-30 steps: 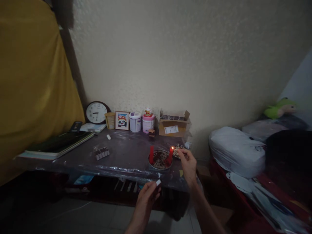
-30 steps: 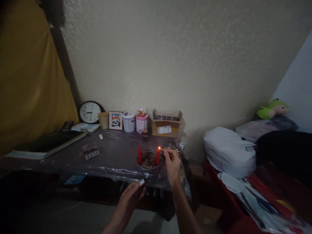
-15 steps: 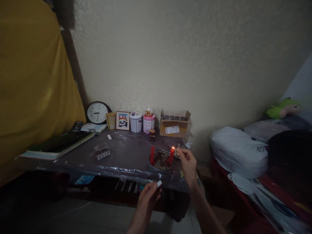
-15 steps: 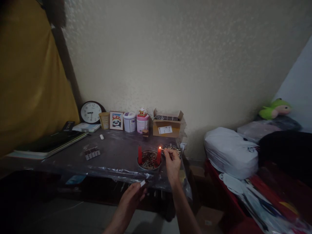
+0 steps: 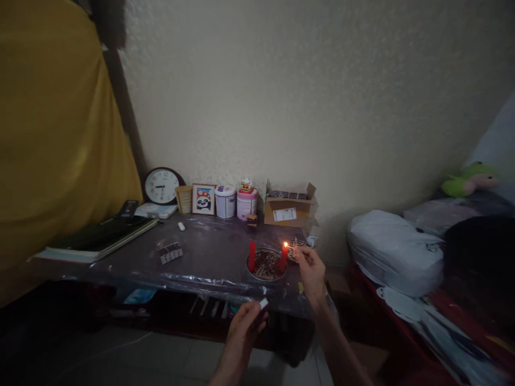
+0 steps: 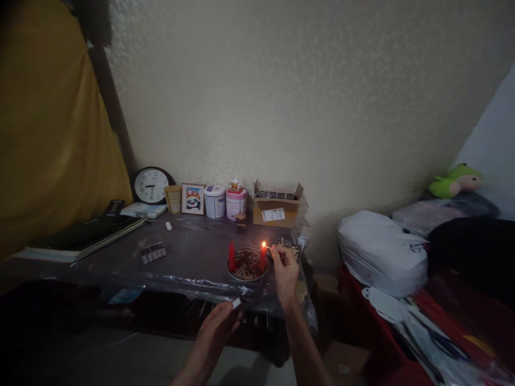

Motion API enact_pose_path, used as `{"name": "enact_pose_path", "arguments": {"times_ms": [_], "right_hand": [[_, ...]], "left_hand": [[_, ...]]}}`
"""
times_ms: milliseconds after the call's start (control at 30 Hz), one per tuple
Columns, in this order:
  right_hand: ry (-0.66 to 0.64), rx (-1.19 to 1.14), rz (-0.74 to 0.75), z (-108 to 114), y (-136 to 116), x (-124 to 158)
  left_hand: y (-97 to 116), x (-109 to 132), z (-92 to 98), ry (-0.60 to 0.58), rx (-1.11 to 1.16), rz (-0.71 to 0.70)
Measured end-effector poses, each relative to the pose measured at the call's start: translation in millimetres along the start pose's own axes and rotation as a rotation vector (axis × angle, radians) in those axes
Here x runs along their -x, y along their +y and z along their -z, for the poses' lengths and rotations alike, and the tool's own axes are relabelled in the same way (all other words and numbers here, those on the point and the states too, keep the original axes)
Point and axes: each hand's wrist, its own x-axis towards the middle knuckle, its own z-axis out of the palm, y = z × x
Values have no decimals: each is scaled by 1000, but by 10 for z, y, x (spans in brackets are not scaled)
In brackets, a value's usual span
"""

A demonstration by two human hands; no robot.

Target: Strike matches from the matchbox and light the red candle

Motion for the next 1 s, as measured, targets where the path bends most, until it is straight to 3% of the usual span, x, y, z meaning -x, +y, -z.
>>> {"name": "enact_pose_path", "arguments": {"times_ms": [467,633,733,800,900,1000], "right_hand": [[-2,-44,-64,117,-191,-58],[8,-198,-110,299,-587,-171],[-115,-368,-87,525,-816,-252],[-115,-278,-72,666,-833,-282],[-122,55,-110,816,-703,-277],[-100,97,-110,921,-616,-238]], "left_hand": [[27,43,-38,-1,-6,5],[18,29,-9,-16,41,11],[23,36,-16,-21,50,15],[26,49,-28,-12,40,22],[30,78,-42,-15,23,27],[34,91,-46,-25,13,27]]}}
